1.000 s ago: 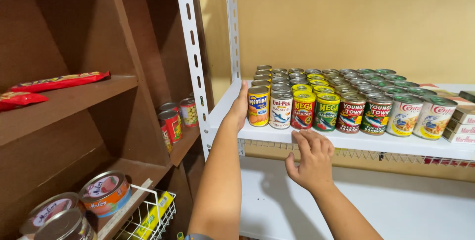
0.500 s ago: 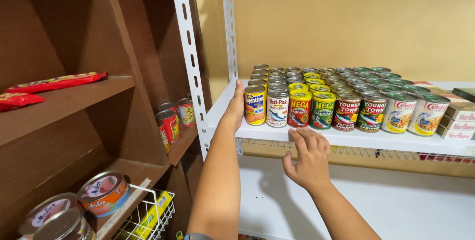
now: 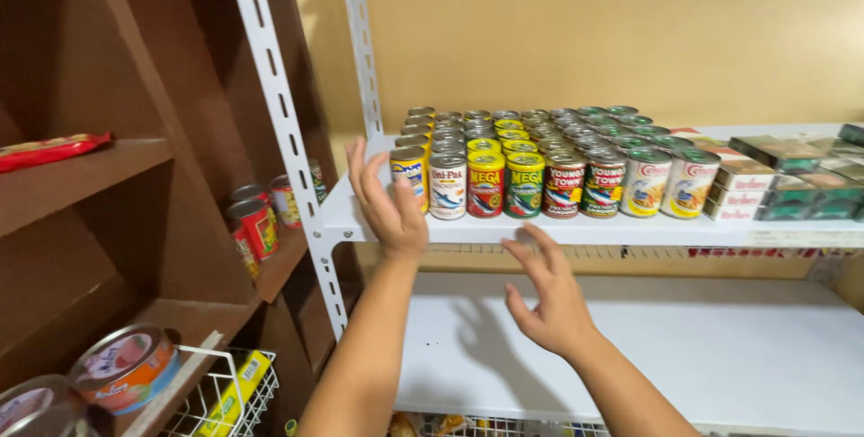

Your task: The recorder is taking canned goods out of a cardboard box on the floor and organizing them onto metal shelves in a grocery store aisle.

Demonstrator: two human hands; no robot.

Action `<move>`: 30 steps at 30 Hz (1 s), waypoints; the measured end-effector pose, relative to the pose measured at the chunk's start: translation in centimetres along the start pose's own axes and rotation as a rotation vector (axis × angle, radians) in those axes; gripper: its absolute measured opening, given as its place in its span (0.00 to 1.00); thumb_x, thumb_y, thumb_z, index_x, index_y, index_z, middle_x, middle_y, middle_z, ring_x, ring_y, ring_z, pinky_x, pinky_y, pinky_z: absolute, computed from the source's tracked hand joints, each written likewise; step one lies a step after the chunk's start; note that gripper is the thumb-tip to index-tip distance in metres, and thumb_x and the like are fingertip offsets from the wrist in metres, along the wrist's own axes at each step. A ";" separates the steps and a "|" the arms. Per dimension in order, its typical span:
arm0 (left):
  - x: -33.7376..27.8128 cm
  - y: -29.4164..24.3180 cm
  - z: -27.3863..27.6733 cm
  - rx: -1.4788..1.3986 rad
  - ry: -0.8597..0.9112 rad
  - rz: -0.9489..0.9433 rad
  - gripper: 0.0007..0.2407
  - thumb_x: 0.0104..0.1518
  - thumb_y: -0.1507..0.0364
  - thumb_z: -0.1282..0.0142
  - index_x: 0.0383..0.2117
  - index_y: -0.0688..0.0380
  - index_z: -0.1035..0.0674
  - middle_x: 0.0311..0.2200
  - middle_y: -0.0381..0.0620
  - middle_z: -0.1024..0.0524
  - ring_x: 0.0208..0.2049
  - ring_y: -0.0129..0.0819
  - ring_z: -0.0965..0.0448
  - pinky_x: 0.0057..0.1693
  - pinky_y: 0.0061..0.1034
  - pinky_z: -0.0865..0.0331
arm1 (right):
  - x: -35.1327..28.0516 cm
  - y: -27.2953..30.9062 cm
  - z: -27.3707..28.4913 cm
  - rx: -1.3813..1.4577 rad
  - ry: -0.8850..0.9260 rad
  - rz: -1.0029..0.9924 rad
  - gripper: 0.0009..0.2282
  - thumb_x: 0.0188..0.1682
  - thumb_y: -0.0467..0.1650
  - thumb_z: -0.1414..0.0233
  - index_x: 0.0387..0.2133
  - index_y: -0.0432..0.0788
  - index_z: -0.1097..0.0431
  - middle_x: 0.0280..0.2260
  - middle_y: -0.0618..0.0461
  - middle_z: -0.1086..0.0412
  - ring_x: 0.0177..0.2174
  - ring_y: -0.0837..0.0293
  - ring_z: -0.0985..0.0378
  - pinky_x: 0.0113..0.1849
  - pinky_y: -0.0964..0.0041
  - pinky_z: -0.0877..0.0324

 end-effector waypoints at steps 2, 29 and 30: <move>-1.5 -3.8 -1.3 -0.022 -0.016 -0.094 0.16 0.67 0.67 0.53 0.55 0.66 0.30 0.68 0.64 0.40 0.73 0.63 0.45 0.76 0.49 0.50 | -1.6 -1.9 1.8 0.035 -0.027 -0.043 0.26 0.39 0.27 0.43 0.56 0.43 0.34 0.62 0.38 0.45 0.61 0.39 0.39 0.58 0.47 0.39; -47.4 -52.5 -38.2 -1.278 1.033 0.382 0.13 0.61 0.75 0.47 0.52 0.64 0.28 0.64 0.60 0.33 0.65 0.53 0.31 0.69 0.41 0.40 | -48.5 -16.4 50.5 -0.543 -0.809 -1.025 0.13 0.46 0.25 0.45 0.44 0.46 0.28 0.59 0.47 0.42 0.56 0.54 0.33 0.46 0.63 0.26; -49.3 -54.1 -39.1 -1.311 1.088 0.415 0.13 0.61 0.75 0.47 0.52 0.63 0.28 0.64 0.60 0.33 0.64 0.53 0.31 0.69 0.40 0.40 | -50.0 -16.4 51.9 -0.577 -0.804 -1.046 0.13 0.45 0.24 0.44 0.44 0.46 0.28 0.59 0.47 0.41 0.56 0.54 0.33 0.46 0.63 0.26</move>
Point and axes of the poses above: each hand's wrist, its own x-axis towards the middle knuckle, its own z-axis out of the back of the hand, y = z × x, the point moved 2 cm from there along x, towards the middle knuckle
